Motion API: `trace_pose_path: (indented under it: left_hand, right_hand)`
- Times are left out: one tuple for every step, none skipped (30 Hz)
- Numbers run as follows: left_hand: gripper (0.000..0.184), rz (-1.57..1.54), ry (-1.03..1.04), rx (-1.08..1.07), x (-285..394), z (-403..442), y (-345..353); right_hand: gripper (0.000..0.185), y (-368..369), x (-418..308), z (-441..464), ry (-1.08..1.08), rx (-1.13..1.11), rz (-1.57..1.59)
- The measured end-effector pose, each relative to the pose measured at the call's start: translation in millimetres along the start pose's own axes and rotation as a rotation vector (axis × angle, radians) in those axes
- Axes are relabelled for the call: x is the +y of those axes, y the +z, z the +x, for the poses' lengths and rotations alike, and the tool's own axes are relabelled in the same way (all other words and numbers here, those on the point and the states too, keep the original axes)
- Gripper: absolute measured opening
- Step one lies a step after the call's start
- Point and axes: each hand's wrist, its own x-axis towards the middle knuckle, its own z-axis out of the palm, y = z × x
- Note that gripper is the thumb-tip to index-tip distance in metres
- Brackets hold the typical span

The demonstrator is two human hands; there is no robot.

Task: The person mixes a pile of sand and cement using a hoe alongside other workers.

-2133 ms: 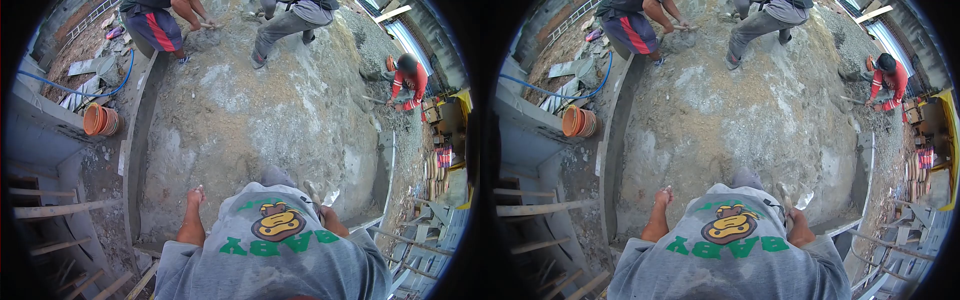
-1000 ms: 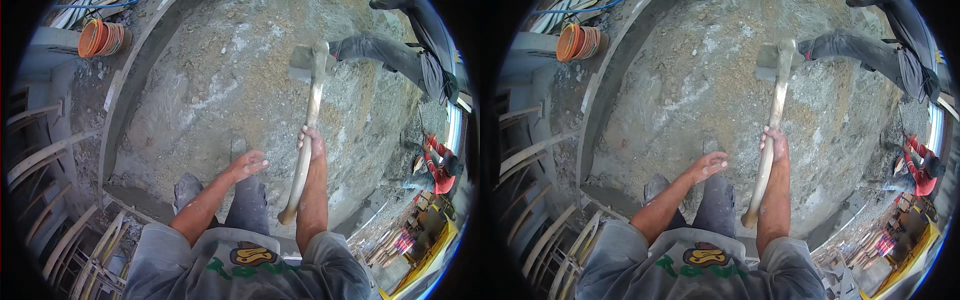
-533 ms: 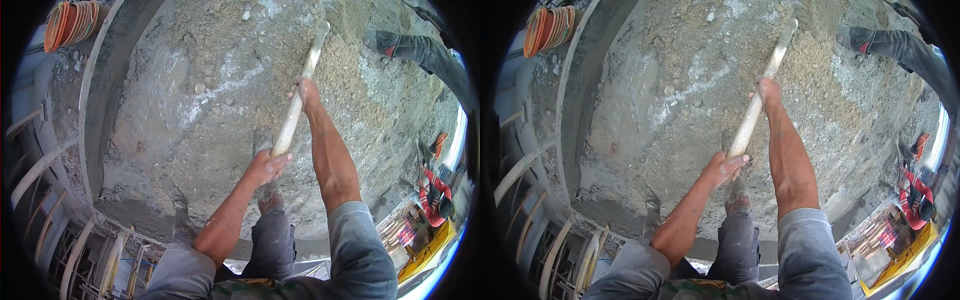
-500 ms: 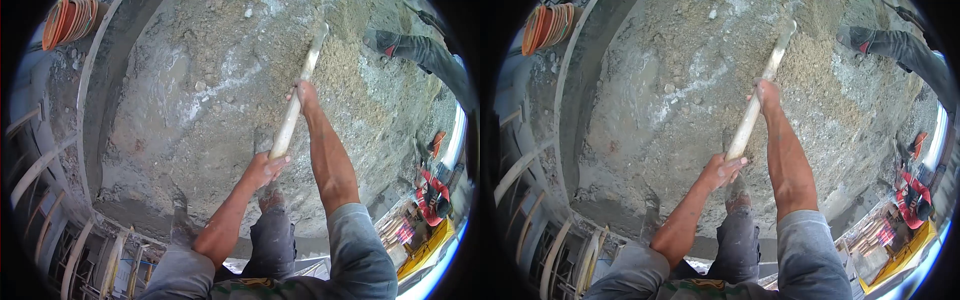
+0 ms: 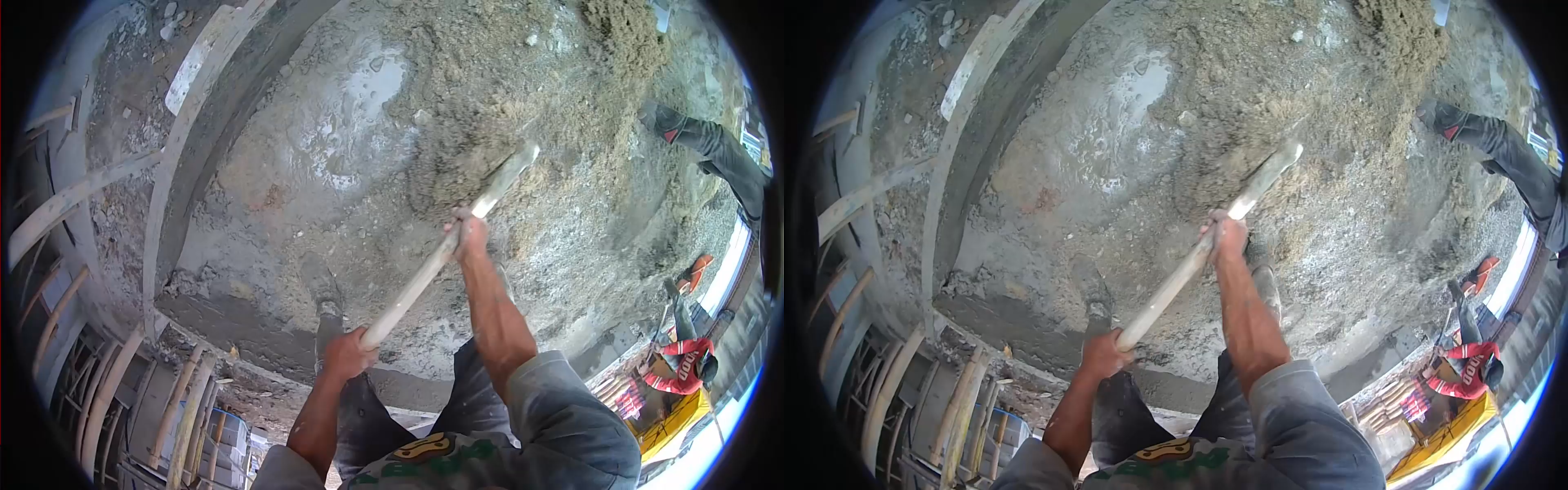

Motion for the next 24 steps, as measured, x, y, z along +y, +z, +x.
trace_pose_path:
  left_hand:
    - [0.038,0.207,-0.074,0.094,-34.1,-29.8,-10.5]
    - [0.032,0.253,-0.059,0.185,-92.7,-54.8,-10.2]
    - [0.022,0.324,-0.241,0.209,-125.9,-88.0,-22.1]
    - [0.018,0.304,-0.266,0.213,-169.9,-122.7,-32.8]
    - [0.014,0.069,-0.297,0.425,-173.5,-156.1,-39.4]
    - [0.013,0.170,-0.315,0.436,-194.4,-173.9,-39.8]
    - [0.013,0.270,-0.340,0.436,-187.4,-189.1,-43.3]
    - [0.016,0.277,-0.298,0.352,-176.0,-187.4,-37.4]
    - [0.018,0.286,-0.243,0.284,-127.7,-166.2,-39.5]
    - [0.021,0.298,-0.182,0.232,-79.3,-139.0,-39.7]
    - [0.034,0.287,-0.001,0.226,-42.1,-106.9,-22.9]
    - [0.041,0.295,0.141,0.094,16.0,-67.4,-14.0]
    - [0.042,0.207,0.281,0.061,67.0,-25.6,5.2]
    - [0.044,0.175,0.439,0.005,125.6,9.3,20.8]
    - [0.049,0.143,0.580,-0.077,186.3,44.5,27.6]
    - [0.053,0.129,0.575,-0.180,242.9,76.7,32.5]
    - [0.060,0.198,0.692,-0.194,292.5,116.3,35.9]
    - [0.062,0.168,0.779,-0.141,336.1,152.9,38.1]
    - [0.060,0.138,0.871,-0.038,376.7,176.1,24.5]
    - [0.059,0.104,0.904,0.042,406.4,200.6,7.6]
    - [0.058,0.062,0.930,0.120,417.4,218.9,-2.2]
    - [0.057,0.022,0.839,0.104,407.4,227.9,-5.0]
    - [0.056,-0.021,0.747,0.091,392.0,231.3,-9.1]
    - [0.055,-0.071,0.650,0.070,371.3,229.1,-10.6]
  right_hand:
    - [0.011,6.8,43.2,-31.5,0.074,-0.012,0.053]
    - [0.013,23.4,64.8,-85.3,0.184,-0.053,0.169]
    - [0.014,25.6,93.3,-119.7,0.434,-0.113,0.219]
    - [0.016,28.9,111.5,-152.6,0.607,-0.166,0.147]
    - [0.019,29.1,129.1,-184.2,0.653,-0.217,0.253]
    - [0.019,32.8,116.2,-209.7,0.642,-0.229,0.271]
    - [0.020,28.6,98.8,-230.9,0.640,-0.231,0.285]
    - [0.020,16.4,80.9,-229.2,0.568,-0.227,0.300]
    - [0.020,4.5,51.5,-214.3,0.481,-0.236,0.321]
    - [0.019,-4.8,17.2,-190.9,0.382,-0.257,0.345]
    - [0.017,-24.0,-20.3,-158.5,0.159,-0.284,0.317]
    - [0.015,-41.5,-77.3,-133.0,0.024,-0.253,0.344]
    - [0.017,-54.5,-144.1,-116.7,-0.117,-0.192,0.306]
    - [0.020,-71.0,-201.2,-93.9,-0.262,-0.154,0.265]
    - [0.021,-87.8,-255.2,-68.3,-0.438,-0.168,0.206]
    - [0.016,-96.8,-308.2,-49.9,-0.588,-0.186,0.178]
    - [0.014,-110.4,-354.2,-15.7,-0.697,-0.222,0.121]
    - [0.013,-113.4,-397.9,11.1,-0.757,-0.259,0.099]
    - [0.011,-111.6,-435.3,47.7,-0.800,-0.323,0.131]
    - [0.011,-101.9,-467.0,86.1,-0.835,-0.318,0.104]
    - [0.013,-83.6,-481.1,117.9,-0.874,-0.268,0.060]
    - [0.013,-71.5,-490.2,164.3,-0.821,-0.329,0.011]
    - [0.013,-48.1,-461.9,184.1,-0.674,-0.245,-0.046]
    - [0.010,-24.6,-414.6,206.3,-0.580,-0.210,-0.097]
